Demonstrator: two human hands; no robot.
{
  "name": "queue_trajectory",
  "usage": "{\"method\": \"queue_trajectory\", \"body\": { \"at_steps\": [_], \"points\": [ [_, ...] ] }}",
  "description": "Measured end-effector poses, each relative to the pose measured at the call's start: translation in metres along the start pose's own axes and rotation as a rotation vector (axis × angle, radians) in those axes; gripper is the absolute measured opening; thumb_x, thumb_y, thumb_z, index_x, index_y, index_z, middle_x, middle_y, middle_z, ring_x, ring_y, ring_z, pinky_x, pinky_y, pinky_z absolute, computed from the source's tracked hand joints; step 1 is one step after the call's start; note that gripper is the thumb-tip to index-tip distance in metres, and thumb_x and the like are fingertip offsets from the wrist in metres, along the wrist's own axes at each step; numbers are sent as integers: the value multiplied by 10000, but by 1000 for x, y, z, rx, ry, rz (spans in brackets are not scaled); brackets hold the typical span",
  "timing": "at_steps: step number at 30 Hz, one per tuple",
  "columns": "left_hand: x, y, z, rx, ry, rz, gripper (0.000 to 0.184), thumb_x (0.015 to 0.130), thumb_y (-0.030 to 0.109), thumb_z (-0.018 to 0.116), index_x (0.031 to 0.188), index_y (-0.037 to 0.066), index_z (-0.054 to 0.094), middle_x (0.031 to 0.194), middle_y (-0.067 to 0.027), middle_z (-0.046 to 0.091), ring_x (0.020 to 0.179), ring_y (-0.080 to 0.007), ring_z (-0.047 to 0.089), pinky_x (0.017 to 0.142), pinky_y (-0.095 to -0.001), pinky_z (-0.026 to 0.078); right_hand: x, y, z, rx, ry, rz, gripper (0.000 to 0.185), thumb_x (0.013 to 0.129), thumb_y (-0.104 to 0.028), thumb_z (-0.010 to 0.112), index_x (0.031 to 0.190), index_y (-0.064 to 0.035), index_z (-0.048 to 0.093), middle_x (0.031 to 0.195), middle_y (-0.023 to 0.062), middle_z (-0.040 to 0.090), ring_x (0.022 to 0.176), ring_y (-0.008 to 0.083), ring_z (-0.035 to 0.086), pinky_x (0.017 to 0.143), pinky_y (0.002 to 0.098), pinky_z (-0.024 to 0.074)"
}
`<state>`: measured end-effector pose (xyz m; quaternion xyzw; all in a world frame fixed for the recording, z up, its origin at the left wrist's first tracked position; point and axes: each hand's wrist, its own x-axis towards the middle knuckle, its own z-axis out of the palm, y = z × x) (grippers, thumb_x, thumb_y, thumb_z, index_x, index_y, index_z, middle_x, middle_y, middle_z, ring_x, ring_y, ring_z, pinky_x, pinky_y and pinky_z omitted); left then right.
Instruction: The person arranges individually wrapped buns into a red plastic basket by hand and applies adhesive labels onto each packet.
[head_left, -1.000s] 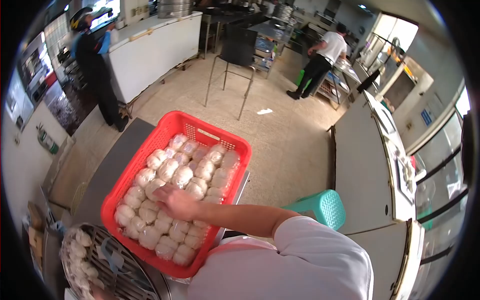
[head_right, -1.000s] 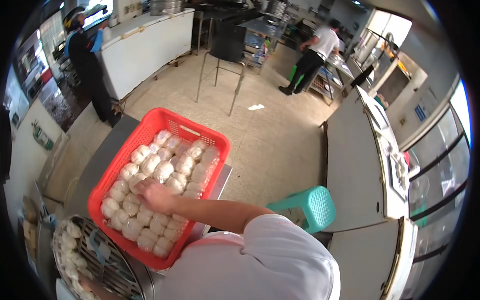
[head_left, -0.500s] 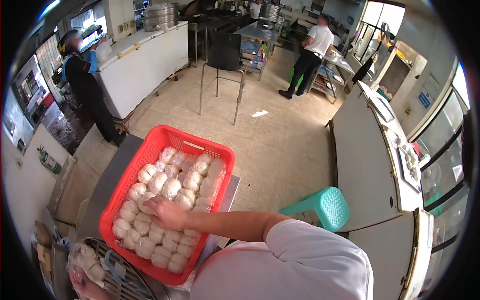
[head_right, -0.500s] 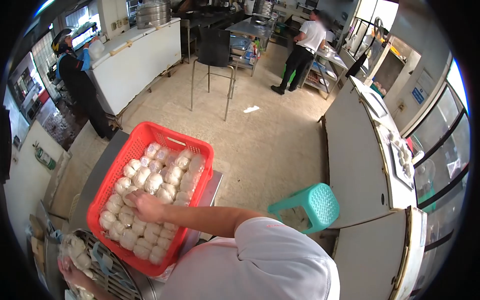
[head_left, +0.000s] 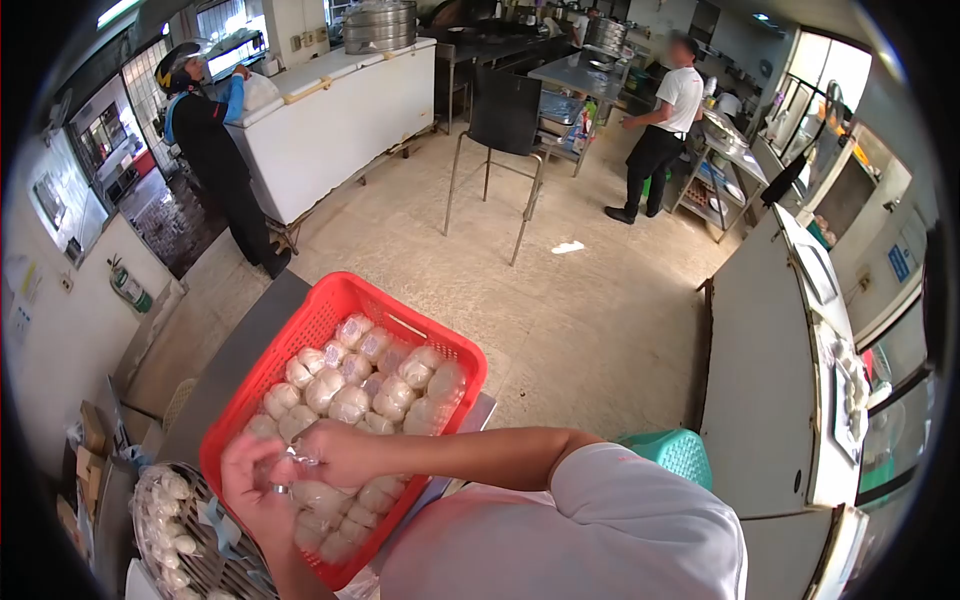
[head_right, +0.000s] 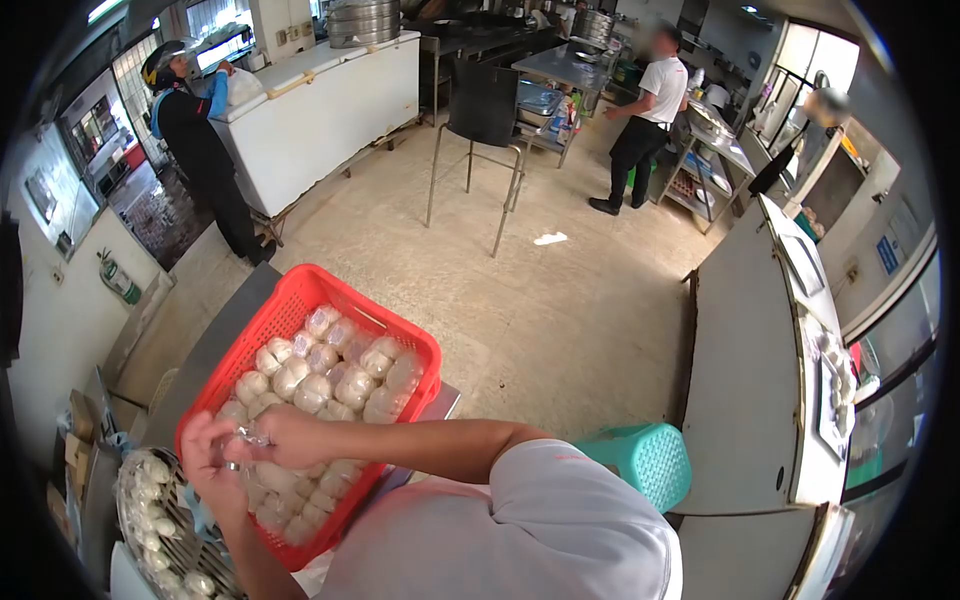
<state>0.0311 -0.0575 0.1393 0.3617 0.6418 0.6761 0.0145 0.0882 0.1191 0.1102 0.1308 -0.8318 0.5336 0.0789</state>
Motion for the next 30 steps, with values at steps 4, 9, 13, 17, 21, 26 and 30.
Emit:
{"method": "queue_trajectory", "body": {
  "at_steps": [4, 9, 13, 17, 21, 26, 30],
  "points": [
    [-7, -24, 18, -69, 11, -282, 783, 831, 155, 859, 1494, 6, 469, 1386, -127, 609, 1254, -224, 584, 1020, -363, 484, -4, 15, -25, 129, 252, -138, 244, 940, -233, 732, 837, -12, 724, 844, 229, 679, 774, 411, 657, 693, 456, 520],
    [-23, -55, 59, 98, -107, -477, 716, 820, 76, 851, 1449, 19, 514, 1328, -77, 630, 1179, -183, 624, 947, -326, 540, 7, 27, -43, 120, 277, 17, 205, 966, -227, 742, 992, -24, 752, 985, 178, 715, 894, 314, 713, 809, 408, 562],
    [15, -36, 80, 81, -73, -362, 645, 786, 50, 876, 1352, 32, 568, 1233, -52, 667, 1102, -157, 647, 929, -314, 547, 22, 14, -77, 506, 94, 361, 245, 1015, -268, 699, 1118, -57, 771, 1130, 110, 750, 1012, 168, 696, 881, 343, 562],
    [45, -58, 73, -234, 23, -549, 498, 903, 167, 771, 1337, 34, 566, 1232, -84, 675, 1056, -189, 686, 920, -386, 575, 40, 12, -100, 357, -18, 192, 364, 1003, -296, 722, 1250, -30, 718, 1189, 113, 737, 1014, 180, 700, 917, 361, 560],
    [86, -37, 80, -830, 129, -744, 443, 1055, 354, 512, 1354, 30, 555, 1189, -129, 714, 1061, -264, 720, 914, -469, 593, 43, -3, -123, -543, 56, -552, 584, 903, -247, 810, 1416, -50, 612, 1273, 142, 693, 980, 280, 708, 914, 398, 571],
    [103, -72, 73, -739, -313, -970, 487, 1076, 435, 481, 1381, 72, 589, 1233, -91, 706, 1094, -298, 711, 985, -474, 555, 43, 19, -162, -478, -26, -85, 658, 805, -211, 872, 1364, -9, 588, 1248, 151, 683, 1014, 334, 693, 870, 409, 569],
    [65, -110, 90, 512, -524, -364, 388, 977, 304, 646, 1285, 69, 665, 1280, -91, 686, 1168, -307, 659, 1056, -443, 498, 50, 83, -181, -363, -145, 549, 565, 829, -247, 845, 1291, -2, 633, 1228, 166, 692, 1079, 281, 694, 893, 388, 558]
  ]
}}
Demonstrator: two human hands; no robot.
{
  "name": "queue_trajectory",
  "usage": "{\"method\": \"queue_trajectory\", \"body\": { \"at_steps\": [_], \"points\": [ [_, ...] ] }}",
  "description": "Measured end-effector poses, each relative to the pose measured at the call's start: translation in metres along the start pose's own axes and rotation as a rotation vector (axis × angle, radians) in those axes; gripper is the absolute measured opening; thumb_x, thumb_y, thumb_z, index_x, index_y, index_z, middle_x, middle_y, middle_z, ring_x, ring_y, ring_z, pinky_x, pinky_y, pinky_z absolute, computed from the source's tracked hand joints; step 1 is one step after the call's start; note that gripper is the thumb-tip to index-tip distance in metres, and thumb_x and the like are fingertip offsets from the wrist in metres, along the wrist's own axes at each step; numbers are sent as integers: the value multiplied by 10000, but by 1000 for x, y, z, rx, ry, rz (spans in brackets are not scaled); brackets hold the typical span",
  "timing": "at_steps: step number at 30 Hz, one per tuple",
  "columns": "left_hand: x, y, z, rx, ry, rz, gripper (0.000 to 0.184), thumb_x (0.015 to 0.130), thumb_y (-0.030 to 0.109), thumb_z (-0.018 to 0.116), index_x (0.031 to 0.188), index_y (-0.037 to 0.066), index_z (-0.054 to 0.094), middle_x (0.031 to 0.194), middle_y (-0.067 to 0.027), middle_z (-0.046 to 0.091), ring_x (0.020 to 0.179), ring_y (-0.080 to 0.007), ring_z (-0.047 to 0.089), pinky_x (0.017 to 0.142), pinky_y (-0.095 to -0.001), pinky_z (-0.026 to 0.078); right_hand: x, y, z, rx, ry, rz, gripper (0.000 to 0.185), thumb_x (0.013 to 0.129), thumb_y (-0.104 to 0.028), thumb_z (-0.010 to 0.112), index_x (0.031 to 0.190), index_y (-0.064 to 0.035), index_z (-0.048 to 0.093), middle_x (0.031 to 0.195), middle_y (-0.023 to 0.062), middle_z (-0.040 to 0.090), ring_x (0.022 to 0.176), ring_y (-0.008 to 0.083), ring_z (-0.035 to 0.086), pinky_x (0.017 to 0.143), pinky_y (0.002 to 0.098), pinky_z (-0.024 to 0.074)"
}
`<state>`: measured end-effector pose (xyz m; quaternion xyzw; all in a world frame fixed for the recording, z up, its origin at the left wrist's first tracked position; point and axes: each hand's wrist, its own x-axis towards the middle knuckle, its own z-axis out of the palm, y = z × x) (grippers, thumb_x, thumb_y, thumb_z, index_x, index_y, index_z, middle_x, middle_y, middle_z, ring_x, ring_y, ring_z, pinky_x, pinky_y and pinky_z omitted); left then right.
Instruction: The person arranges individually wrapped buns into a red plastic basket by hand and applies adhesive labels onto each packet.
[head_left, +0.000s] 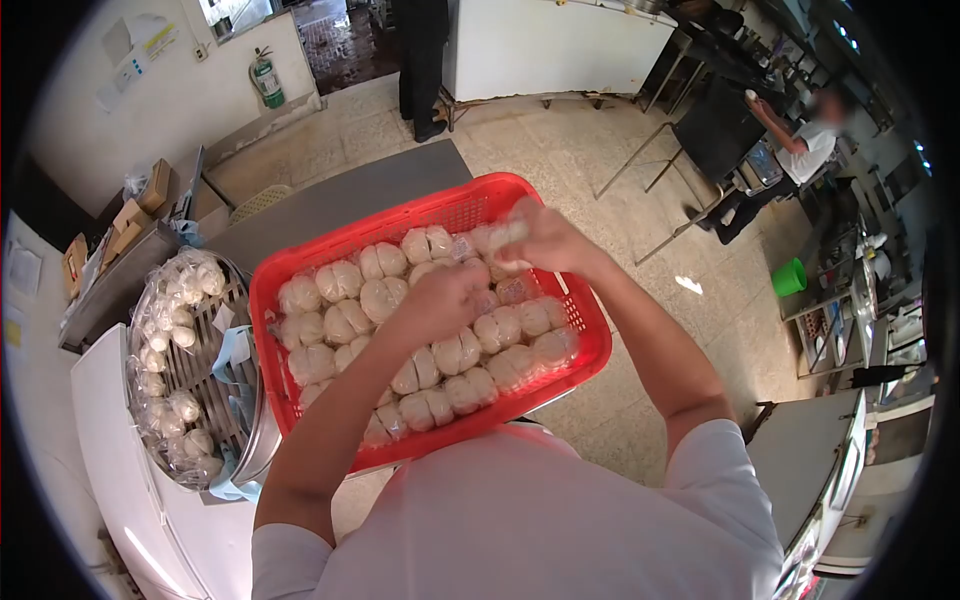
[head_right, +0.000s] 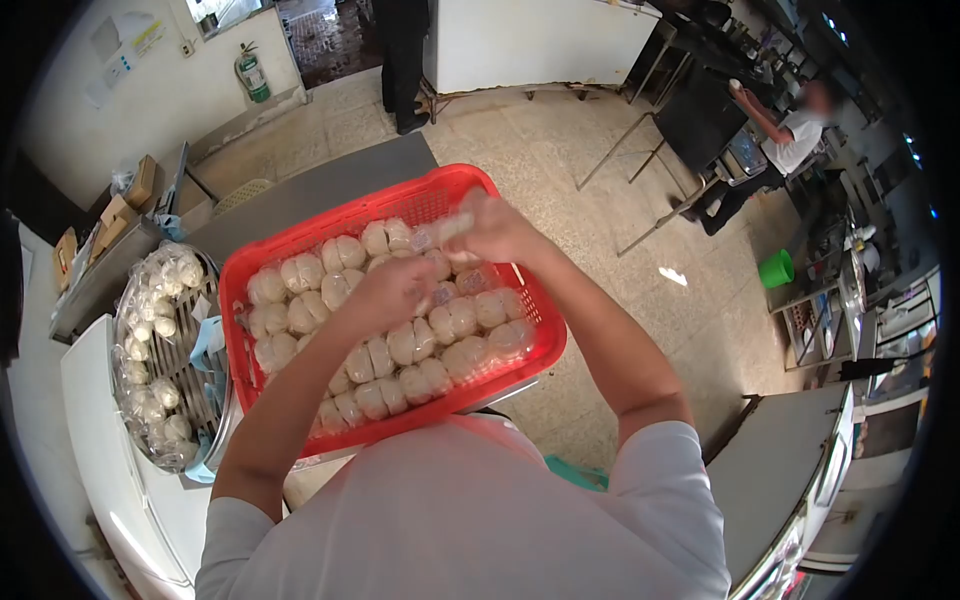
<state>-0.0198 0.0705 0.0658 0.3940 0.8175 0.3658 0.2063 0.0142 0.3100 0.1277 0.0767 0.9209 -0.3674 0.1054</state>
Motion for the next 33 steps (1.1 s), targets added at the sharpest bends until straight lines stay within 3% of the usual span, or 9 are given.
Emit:
{"method": "queue_trajectory", "body": {
  "at_steps": [2, 4, 10, 16, 19, 21, 25, 27, 33],
  "points": [
    [-9, -15, 22, 482, -31, 126, 358, 918, 233, 706, 1235, 67, 691, 1298, -91, 669, 1208, -310, 618, 1083, -438, 472, 17, 24, 19, -18, -132, 42, 525, 871, -299, 803, 1275, 0, 649, 1233, 178, 694, 1106, 273, 694, 914, 394, 550],
    [-16, -23, 24, 509, 23, 131, 331, 915, 206, 700, 1221, 79, 691, 1301, -89, 655, 1235, -306, 580, 1077, -442, 474, 28, 38, 47, 44, -307, 63, 505, 928, -358, 746, 1268, 5, 662, 1249, 191, 695, 1126, 287, 695, 938, 411, 540],
    [-35, -38, 25, 375, 162, 149, 303, 880, 142, 702, 1179, 92, 690, 1291, -73, 638, 1248, -281, 560, 1061, -446, 474, 46, 59, 102, -198, -262, -146, 540, 1030, -497, 520, 1278, -65, 729, 1258, 253, 702, 1188, 419, 664, 1051, 470, 506],
    [-42, -42, 18, 284, 193, 174, 357, 844, 120, 725, 1196, 81, 678, 1284, -87, 649, 1233, -303, 591, 1063, -454, 483, 55, 51, 129, -154, -119, 59, 617, 1074, -516, 411, 1107, 4, 742, 1140, 261, 725, 1119, 476, 663, 1012, 530, 505],
    [-40, -49, 21, 231, 234, 194, 383, 850, 122, 735, 1224, 74, 668, 1305, -116, 648, 1224, -340, 599, 1051, -463, 496, 52, 50, 144, -272, -27, -212, 671, 1074, -537, 402, 1003, 48, 723, 1083, 297, 716, 1073, 474, 675, 986, 554, 506],
    [-43, -51, 17, 187, 244, 181, 409, 861, 135, 742, 1256, 70, 658, 1315, -142, 646, 1221, -361, 600, 1043, -469, 502, 41, 35, 143, -327, -15, -127, 679, 1068, -551, 409, 1022, 55, 711, 1115, 306, 711, 1078, 478, 672, 980, 571, 504],
    [-62, -40, -10, 122, 238, 28, 441, 886, 182, 761, 1297, 69, 648, 1282, -174, 657, 1198, -369, 617, 1015, -468, 513, 15, -4, 141, -474, -14, -51, 673, 1058, -510, 463, 1399, 69, 497, 1477, 320, 497, 1367, 481, 473, 1110, 613, 384],
    [-84, -23, -41, 80, 290, -35, 433, 896, 200, 766, 1293, 68, 652, 1255, -177, 670, 1186, -370, 626, 1002, -469, 517, 13, 5, 159, -465, 36, -100, 713, 1047, -485, 499, 1476, 77, 403, 1530, 327, 424, 1413, 481, 415, 1153, 618, 329],
    [-168, -93, -109, -130, 860, 19, 227, 904, 33, 721, 1131, 20, 735, 1057, -142, 760, 976, -244, 734, 879, -351, 564, 0, -45, 182, -415, 224, -379, 689, 1000, -315, 630, 1513, 71, 379, 1538, 345, 406, 1415, 502, 410, 1182, 592, 324]
  ]
}}
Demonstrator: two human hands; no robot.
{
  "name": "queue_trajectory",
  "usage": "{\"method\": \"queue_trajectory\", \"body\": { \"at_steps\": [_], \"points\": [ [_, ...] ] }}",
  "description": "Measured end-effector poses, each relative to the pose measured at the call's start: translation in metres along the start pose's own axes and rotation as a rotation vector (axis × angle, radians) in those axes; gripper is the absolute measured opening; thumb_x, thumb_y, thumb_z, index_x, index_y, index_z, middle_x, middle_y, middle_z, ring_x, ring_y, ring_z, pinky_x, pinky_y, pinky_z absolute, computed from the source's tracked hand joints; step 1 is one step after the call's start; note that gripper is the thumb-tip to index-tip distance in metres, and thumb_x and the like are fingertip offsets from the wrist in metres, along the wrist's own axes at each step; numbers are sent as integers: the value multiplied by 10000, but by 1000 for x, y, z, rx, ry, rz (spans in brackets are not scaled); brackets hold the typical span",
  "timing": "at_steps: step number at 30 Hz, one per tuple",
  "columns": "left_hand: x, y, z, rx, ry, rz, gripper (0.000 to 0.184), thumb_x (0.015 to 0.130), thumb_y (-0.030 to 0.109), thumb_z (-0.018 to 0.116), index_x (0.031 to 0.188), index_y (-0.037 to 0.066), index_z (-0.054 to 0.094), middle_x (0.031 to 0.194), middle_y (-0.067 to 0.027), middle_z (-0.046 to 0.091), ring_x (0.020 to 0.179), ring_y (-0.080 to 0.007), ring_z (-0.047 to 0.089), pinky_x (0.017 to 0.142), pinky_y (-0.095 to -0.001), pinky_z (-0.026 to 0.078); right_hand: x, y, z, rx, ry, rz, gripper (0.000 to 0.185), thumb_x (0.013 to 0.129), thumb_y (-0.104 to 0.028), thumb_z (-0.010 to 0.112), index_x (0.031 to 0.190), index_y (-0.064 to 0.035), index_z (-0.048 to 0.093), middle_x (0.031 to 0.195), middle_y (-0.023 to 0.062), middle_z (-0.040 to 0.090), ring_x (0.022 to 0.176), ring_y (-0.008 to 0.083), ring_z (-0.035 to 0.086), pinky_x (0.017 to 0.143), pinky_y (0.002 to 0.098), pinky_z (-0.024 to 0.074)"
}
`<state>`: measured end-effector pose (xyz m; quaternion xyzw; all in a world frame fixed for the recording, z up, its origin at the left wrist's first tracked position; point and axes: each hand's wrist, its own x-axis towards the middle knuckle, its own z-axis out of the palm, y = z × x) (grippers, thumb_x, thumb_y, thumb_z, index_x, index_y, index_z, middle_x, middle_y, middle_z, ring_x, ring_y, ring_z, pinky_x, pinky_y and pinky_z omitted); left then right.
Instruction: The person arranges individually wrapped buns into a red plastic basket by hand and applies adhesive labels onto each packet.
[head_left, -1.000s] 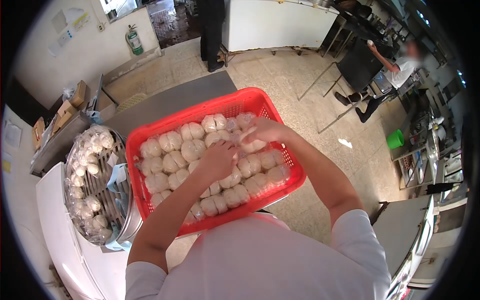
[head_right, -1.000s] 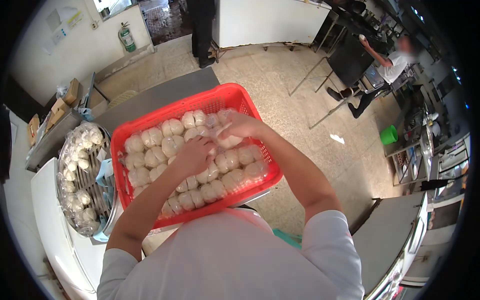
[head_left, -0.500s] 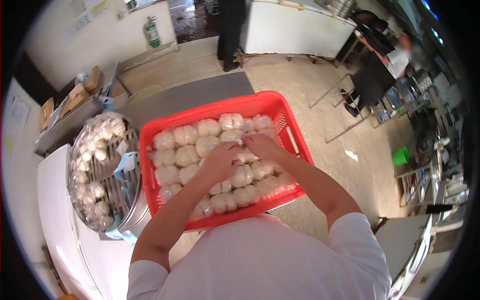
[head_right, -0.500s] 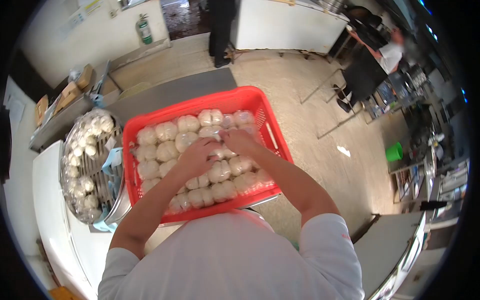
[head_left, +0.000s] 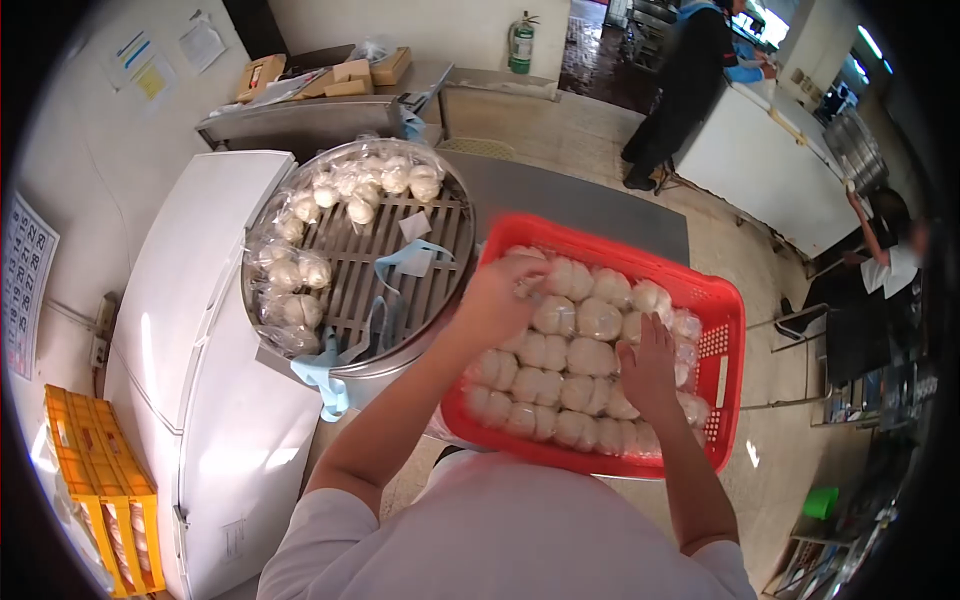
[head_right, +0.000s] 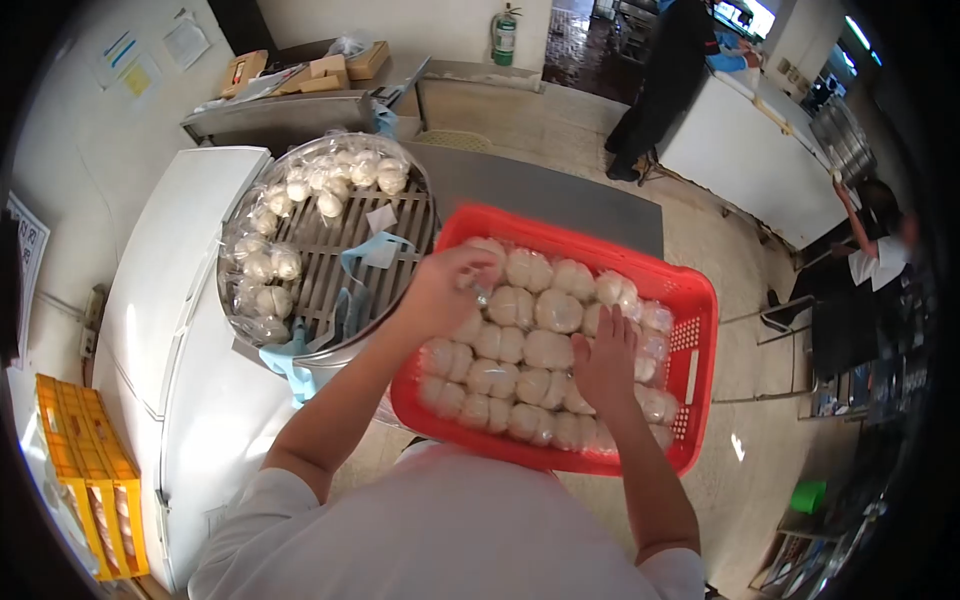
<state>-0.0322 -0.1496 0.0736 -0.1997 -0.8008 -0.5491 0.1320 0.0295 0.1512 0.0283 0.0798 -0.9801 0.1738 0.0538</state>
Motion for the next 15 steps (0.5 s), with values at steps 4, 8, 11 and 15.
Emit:
{"method": "queue_trajectory", "body": {
  "at_steps": [4, 8, 11, 15],
  "points": [
    [-14, -79, -77, -69, 408, -361, 120, 905, 77, 740, 987, 8, 795, 943, -150, 785, 866, -181, 735, 800, -330, 565, 11, -87, -3, 313, 115, -164, 585, 980, -221, 666, 1455, 48, 457, 1522, 315, 434, 1403, 497, 422, 1183, 567, 348],
    [-6, -168, -161, 267, 647, -609, 256, 937, 236, 741, 1000, -6, 799, 899, -157, 789, 843, -256, 762, 761, -385, 570, 15, -142, 18, 371, 102, -285, 539, 971, -216, 668, 1411, 38, 488, 1479, 298, 469, 1374, 489, 443, 1171, 553, 372],
    [-6, -287, -225, 634, 603, -716, 553, 946, 458, 691, 1223, -19, 722, 1169, -235, 745, 1091, -412, 711, 952, -489, 547, 4, -160, 33, 382, 108, -289, 525, 956, -201, 673, 1393, 34, 501, 1447, 287, 492, 1341, 488, 468, 1147, 552, 400],
    [27, -327, -265, 501, 624, -763, 704, 882, 415, 817, 1364, -60, 621, 1367, -226, 671, 1277, -375, 636, 1109, -450, 462, -16, -174, 23, 406, 141, -199, 507, 939, -189, 681, 1368, 32, 526, 1433, 270, 508, 1311, 471, 495, 1114, 539, 435]
  ]
}}
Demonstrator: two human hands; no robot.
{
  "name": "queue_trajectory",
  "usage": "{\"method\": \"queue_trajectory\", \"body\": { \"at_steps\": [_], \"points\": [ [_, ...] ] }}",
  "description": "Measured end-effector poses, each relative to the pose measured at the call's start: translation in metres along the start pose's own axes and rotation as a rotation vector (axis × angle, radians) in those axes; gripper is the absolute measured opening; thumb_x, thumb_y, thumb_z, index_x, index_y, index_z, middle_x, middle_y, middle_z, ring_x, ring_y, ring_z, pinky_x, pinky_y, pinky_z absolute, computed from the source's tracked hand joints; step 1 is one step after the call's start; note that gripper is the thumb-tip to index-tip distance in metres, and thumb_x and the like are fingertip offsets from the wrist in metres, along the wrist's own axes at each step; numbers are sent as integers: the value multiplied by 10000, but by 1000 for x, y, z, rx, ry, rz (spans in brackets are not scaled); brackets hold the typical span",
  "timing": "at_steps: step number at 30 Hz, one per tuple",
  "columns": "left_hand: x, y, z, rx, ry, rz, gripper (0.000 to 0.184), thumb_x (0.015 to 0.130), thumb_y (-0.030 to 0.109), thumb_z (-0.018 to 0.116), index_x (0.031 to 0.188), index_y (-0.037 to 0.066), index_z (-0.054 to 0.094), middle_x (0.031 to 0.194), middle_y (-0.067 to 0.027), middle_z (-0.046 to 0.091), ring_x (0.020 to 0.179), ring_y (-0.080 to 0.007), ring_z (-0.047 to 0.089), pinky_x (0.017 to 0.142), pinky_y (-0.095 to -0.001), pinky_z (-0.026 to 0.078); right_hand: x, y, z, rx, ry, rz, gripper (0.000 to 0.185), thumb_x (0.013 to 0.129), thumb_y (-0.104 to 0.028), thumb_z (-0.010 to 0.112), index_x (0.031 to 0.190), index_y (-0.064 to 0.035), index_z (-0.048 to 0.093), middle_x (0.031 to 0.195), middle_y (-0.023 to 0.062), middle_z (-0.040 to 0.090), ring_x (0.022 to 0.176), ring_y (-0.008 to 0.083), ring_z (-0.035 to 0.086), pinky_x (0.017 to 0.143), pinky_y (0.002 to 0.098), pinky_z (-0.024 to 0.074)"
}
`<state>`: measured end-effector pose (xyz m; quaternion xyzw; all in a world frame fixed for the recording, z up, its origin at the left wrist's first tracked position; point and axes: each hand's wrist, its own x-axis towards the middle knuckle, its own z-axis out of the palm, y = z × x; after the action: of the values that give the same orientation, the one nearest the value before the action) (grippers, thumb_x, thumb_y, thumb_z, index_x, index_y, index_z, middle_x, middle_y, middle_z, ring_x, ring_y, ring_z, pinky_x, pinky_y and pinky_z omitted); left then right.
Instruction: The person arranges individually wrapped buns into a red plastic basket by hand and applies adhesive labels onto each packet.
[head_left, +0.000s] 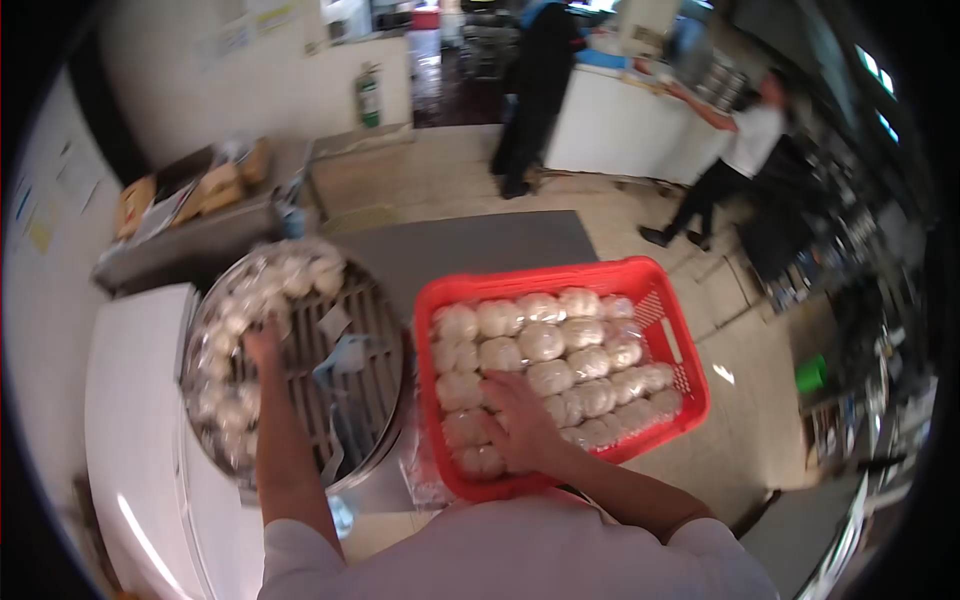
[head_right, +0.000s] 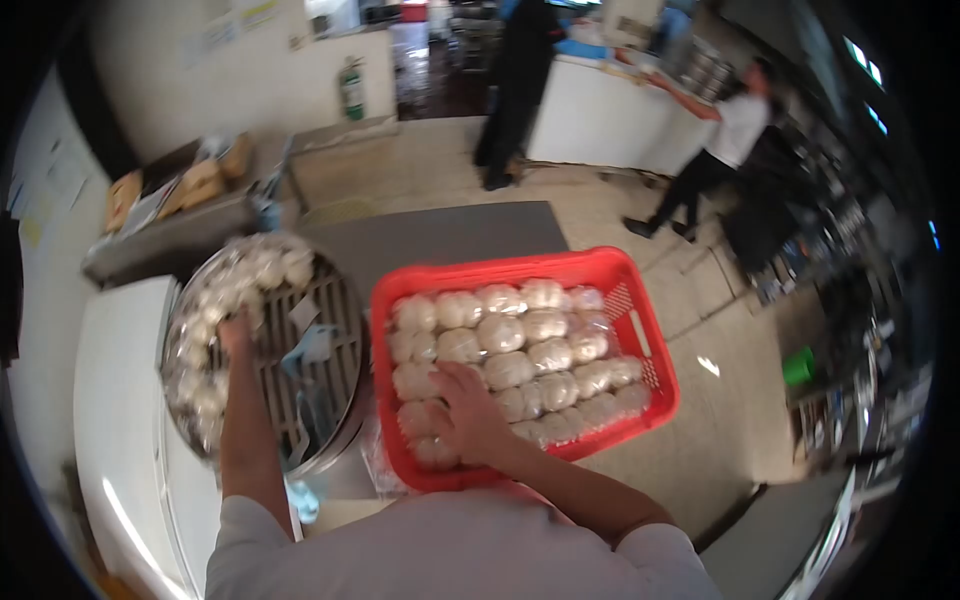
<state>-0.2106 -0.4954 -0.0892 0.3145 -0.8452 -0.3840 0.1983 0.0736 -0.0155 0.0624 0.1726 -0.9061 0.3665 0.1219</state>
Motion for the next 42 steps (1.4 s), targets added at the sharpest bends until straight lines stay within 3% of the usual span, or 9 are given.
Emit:
{"method": "queue_trajectory", "body": {
  "at_steps": [5, 12, 18, 21, 26, 29, 35, 37, 42],
  "points": [
    [38, 2, 34, -271, -92, -328, 641, 847, 364, 883, 1286, -56, 679, 1270, -186, 720, 1157, -312, 681, 1019, -419, 510, -14, -8, -9, -42, 91, 86, 490, 895, -121, 715, 1331, 42, 560, 1368, 249, 573, 1261, 442, 545, 1066, 512, 487],
    [27, -2, 49, -563, -20, 58, 148, 964, 74, 715, 1060, -36, 692, 905, -57, 719, 855, -145, 679, 807, -293, 550, -24, -10, -14, -36, 161, 155, 471, 881, -90, 727, 1308, 45, 581, 1312, 245, 617, 1225, 428, 579, 1031, 496, 511],
    [-31, 85, 2, -905, -27, 683, 76, 970, -10, 658, 1035, 3, 696, 894, -41, 703, 831, -126, 644, 797, -273, 520, -19, -3, -26, 71, 175, 277, 509, 894, -129, 748, 1343, 33, 571, 1306, 264, 623, 1213, 443, 594, 1010, 494, 523],
    [-148, 192, -76, -807, -145, 521, 121, 940, -35, 651, 1040, 5, 708, 928, -44, 714, 854, -139, 649, 837, -279, 526, 0, 2, -51, 155, 211, 232, 550, 890, -154, 773, 1368, 20, 566, 1314, 270, 622, 1207, 449, 602, 1012, 482, 526],
    [-310, 247, -100, -897, -599, 828, 66, 935, 51, 706, 977, 6, 728, 984, -76, 732, 915, -170, 670, 845, -324, 549, 32, -26, -91, 283, 173, -8, 563, 867, -175, 804, 1350, 18, 588, 1243, 255, 665, 1141, 444, 637, 973, 468, 535],
    [-399, 266, -95, -892, -765, 908, 123, 940, 113, 761, 942, -7, 733, 998, -91, 724, 941, -196, 679, 850, -354, 559, 14, -1, -80, 481, -51, -34, 429, 873, -171, 800, 1250, -18, 665, 1116, 216, 707, 1084, 420, 660, 900, 474, 540],
    [-474, 265, -62, -985, -1148, 395, 451, 909, -18, 751, 1333, 35, 608, 1252, -86, 657, 1151, -186, 623, 892, -328, 555, -36, 42, -119, 419, 135, 83, 94, 911, -133, 765, 960, -54, 751, 905, 137, 691, 893, 351, 650, 769, 437, 521],
    [-494, 281, -65, -758, -1349, 496, 730, 870, 79, 837, 1484, 44, 445, 1350, -85, 611, 1214, -186, 596, 951, -342, 544, -38, 50, -144, 390, 193, 117, 91, 921, -135, 762, 953, -49, 757, 897, 121, 674, 886, 328, 628, 777, 420, 512],
    [-551, 311, -46, -438, -1327, 523, 766, 791, 195, 920, 1421, 37, 513, 1268, -77, 673, 1117, -196, 649, 960, -354, 540, -53, 85, -177, 517, 271, 151, 134, 995, -146, 708, 1061, -44, 764, 1020, 111, 675, 1064, 241, 618, 926, 386, 505]
  ]
}}
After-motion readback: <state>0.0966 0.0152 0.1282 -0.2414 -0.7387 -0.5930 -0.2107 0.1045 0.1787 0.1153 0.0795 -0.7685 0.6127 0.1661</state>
